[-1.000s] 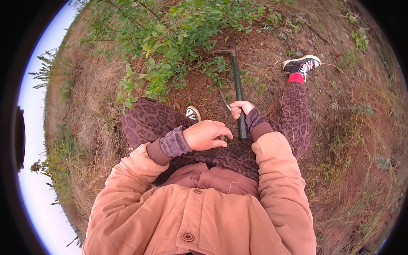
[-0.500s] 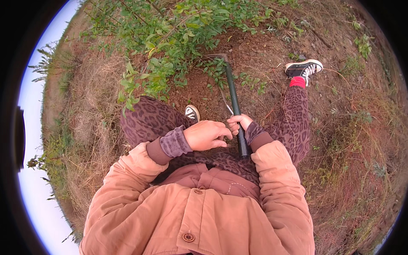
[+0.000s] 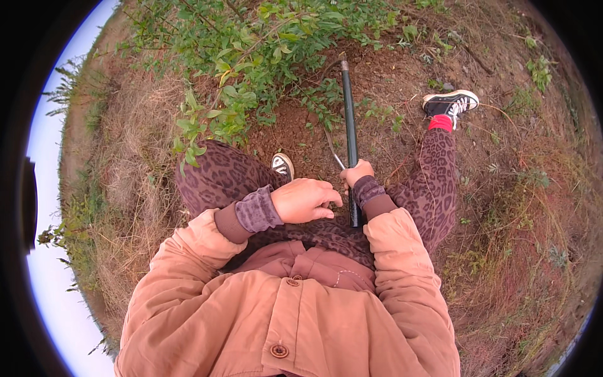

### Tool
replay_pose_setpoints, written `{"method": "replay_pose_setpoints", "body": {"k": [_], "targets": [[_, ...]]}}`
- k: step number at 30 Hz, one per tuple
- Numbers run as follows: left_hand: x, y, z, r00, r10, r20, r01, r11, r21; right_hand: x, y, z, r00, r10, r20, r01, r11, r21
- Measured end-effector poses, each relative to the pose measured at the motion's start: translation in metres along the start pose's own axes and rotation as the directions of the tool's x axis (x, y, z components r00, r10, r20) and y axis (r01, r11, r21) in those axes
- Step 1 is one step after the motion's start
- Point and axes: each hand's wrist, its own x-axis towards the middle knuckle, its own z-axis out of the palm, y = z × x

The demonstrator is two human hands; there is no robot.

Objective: The person uses a long-handled hoe to scrape and loosen soil around a small shrub, then switches to a hand trowel to remove weeds by hand. The person repeatedly clears the base of the shrub and nearby soil, pulling out weeds and placing them aside.

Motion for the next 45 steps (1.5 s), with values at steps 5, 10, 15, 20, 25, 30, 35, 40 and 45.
{"method": "replay_pose_setpoints", "body": {"k": [5, 10, 15, 20, 25, 30, 35, 40, 45], "targets": [[0.001, 0.001, 0.001, 1.0, 0.0, 0.015, 0.0, 1.0, 0.012, 0.013, -0.011, 0.007, 0.998, 0.052, 0.024, -0.056, 0.976, 0.21], [-0.001, 0.001, 0.0, 1.0, 0.014, 0.002, -0.014, 1.0, -0.011, -0.025, -0.007, 0.009, 0.996, -0.031, 0.078, 0.038, 0.995, -0.088], [-0.002, 0.0, -0.002, 0.999, -0.018, 0.03, 0.017, 0.999, 0.036, -0.071, 0.005, -0.024, 0.957, 0.138, 0.254, -0.208, 0.938, 0.278], [0.001, 0.003, 0.0, 0.999, 0.0, 0.042, 0.0, 1.0, 0.014, -0.017, -0.02, -0.004, 0.999, 0.049, -0.013, -0.047, 0.988, 0.145], [-0.001, 0.002, 0.0, 0.998, -0.034, 0.054, 0.031, 0.999, 0.04, -0.021, -0.017, 0.006, 0.982, 0.051, 0.183, -0.039, 0.997, -0.068], [-0.003, 0.0, -0.002, 0.999, -0.022, 0.03, 0.021, 1.0, 0.018, -0.061, 0.006, -0.009, 0.96, 0.084, 0.265, -0.098, 0.994, 0.04], [-0.003, 0.004, -0.003, 0.999, -0.019, 0.038, 0.018, 0.999, 0.048, -0.021, -0.007, 0.006, 0.999, -0.032, 0.017, 0.029, 0.989, 0.147], [0.002, 0.006, -0.004, 0.996, -0.084, -0.017, 0.085, 0.993, 0.076, 0.01, -0.022, 0.018, 0.998, 0.059, -0.007, -0.059, 0.997, 0.047], [0.003, -0.003, -0.006, 0.994, -0.015, -0.113, 0.028, 0.993, 0.113, -0.023, -0.004, 0.0, 0.925, 0.117, 0.361, -0.216, 0.944, 0.248]]}}
